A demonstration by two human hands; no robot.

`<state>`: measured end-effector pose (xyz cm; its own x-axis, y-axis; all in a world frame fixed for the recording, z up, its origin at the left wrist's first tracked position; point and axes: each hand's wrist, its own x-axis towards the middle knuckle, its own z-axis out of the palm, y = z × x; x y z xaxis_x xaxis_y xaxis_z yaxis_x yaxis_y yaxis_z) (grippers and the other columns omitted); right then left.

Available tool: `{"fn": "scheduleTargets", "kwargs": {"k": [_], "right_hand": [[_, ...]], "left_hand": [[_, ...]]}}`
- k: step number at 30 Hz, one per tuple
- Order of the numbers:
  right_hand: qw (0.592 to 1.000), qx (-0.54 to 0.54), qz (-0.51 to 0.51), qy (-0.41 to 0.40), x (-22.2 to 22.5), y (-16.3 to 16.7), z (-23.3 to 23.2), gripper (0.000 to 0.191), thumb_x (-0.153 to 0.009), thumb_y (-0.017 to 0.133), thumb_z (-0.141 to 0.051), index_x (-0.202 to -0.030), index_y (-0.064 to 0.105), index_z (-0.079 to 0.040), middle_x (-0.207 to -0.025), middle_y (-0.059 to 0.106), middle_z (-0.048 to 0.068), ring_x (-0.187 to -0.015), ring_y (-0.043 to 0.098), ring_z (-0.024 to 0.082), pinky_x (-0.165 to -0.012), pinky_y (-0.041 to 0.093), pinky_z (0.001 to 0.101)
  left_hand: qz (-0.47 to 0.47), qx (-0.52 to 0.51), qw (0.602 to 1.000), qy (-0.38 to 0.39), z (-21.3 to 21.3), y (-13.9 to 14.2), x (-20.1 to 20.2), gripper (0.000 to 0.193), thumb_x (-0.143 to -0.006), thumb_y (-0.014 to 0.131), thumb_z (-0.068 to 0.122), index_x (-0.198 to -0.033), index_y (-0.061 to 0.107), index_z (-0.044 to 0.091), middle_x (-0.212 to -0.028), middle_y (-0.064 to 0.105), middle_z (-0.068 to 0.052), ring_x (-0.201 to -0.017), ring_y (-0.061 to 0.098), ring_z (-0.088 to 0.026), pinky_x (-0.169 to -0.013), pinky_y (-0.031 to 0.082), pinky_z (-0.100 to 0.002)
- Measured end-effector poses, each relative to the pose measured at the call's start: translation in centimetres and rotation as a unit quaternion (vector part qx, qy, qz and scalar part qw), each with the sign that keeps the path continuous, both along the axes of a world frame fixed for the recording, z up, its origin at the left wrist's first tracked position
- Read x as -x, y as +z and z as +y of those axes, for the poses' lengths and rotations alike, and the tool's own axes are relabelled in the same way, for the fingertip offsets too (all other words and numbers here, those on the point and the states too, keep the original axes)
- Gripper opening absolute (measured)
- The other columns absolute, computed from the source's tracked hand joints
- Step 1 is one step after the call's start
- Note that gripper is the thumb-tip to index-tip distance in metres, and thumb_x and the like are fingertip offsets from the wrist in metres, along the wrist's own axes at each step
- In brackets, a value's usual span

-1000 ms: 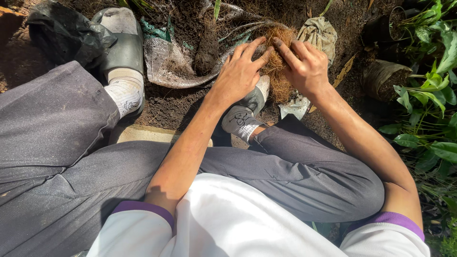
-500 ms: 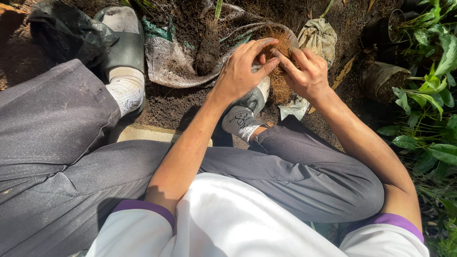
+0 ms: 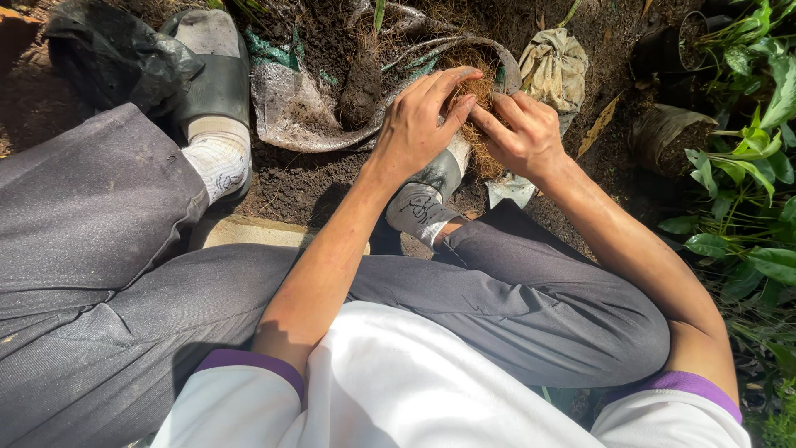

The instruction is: The person sits on the ground and works a seedling's root ball, teasing apart the coconut coir and roots by hand and pulling away loose fibers. They turn the root ball over and continue separating the coir mat around the roots.

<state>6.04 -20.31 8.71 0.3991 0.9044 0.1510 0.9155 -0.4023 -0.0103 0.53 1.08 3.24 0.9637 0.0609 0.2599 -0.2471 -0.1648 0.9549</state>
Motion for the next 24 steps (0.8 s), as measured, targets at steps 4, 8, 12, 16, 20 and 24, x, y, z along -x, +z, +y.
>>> {"fn": "scheduleTargets", "kwargs": {"k": [4, 8, 12, 16, 20, 24], "right_hand": [[1.000, 0.008, 0.007, -0.010, 0.2, 0.2, 0.0, 0.073, -0.064, 0.076, -0.005, -0.136, 0.071, -0.010, -0.106, 0.065, 0.009, -0.081, 0.060, 0.020, -0.065, 0.056, 0.0337], [1.000, 0.002, 0.017, -0.010, 0.2, 0.2, 0.1, 0.071, -0.063, 0.075, -0.006, -0.134, 0.071, -0.009, -0.104, 0.064, 0.010, -0.080, 0.060, 0.021, -0.064, 0.055, 0.0346], [1.000, -0.008, 0.020, -0.010, 0.1, 0.1, 0.1, 0.070, -0.064, 0.074, -0.004, -0.133, 0.070, -0.009, -0.105, 0.065, 0.010, -0.082, 0.061, 0.022, -0.065, 0.055, 0.0351], [0.999, 0.001, 0.028, -0.019, 0.2, 0.1, 0.0, 0.073, -0.061, 0.072, -0.003, -0.134, 0.070, -0.009, -0.104, 0.065, 0.010, -0.079, 0.060, 0.022, -0.063, 0.055, 0.0349], [1.000, 0.000, 0.024, -0.019, 0.2, 0.2, 0.0, 0.073, -0.063, 0.072, -0.001, -0.135, 0.070, -0.009, -0.104, 0.066, 0.009, -0.079, 0.060, 0.021, -0.063, 0.054, 0.0343], [1.000, -0.004, 0.027, -0.011, 0.1, 0.3, 0.1, 0.073, -0.063, 0.072, -0.002, -0.136, 0.070, -0.009, -0.103, 0.065, 0.009, -0.080, 0.060, 0.022, -0.064, 0.054, 0.0350]], "left_hand": [[0.021, -0.020, 1.000, -0.006, 0.1, 0.2, 0.0, 0.026, -0.106, 0.061, 0.014, -0.132, 0.065, 0.011, -0.116, 0.073, -0.009, -0.106, 0.069, -0.029, -0.095, 0.056, -0.042], [0.006, -0.018, 1.000, -0.001, 0.2, 0.1, 0.1, 0.028, -0.105, 0.061, 0.013, -0.133, 0.063, 0.012, -0.117, 0.073, -0.009, -0.106, 0.069, -0.029, -0.094, 0.056, -0.042], [-0.017, -0.017, 1.000, 0.000, 0.0, -0.1, 0.0, 0.028, -0.105, 0.064, 0.013, -0.133, 0.062, 0.013, -0.112, 0.072, -0.009, -0.102, 0.069, -0.028, -0.091, 0.055, -0.041], [0.001, -0.030, 0.999, -0.019, 0.1, -0.2, 0.0, 0.033, -0.103, 0.063, 0.011, -0.136, 0.062, 0.014, -0.100, 0.069, -0.007, -0.091, 0.066, -0.026, -0.086, 0.055, -0.041], [-0.014, -0.032, 0.999, -0.015, 0.4, -0.1, 0.1, 0.035, -0.103, 0.064, 0.010, -0.137, 0.061, 0.015, -0.101, 0.068, -0.007, -0.093, 0.066, -0.025, -0.088, 0.055, -0.040], [-0.039, -0.028, 0.998, -0.033, 1.0, 0.0, 0.0, 0.037, -0.103, 0.065, 0.010, -0.139, 0.060, 0.016, -0.107, 0.070, -0.006, -0.094, 0.065, -0.025, -0.088, 0.054, -0.040]]}}
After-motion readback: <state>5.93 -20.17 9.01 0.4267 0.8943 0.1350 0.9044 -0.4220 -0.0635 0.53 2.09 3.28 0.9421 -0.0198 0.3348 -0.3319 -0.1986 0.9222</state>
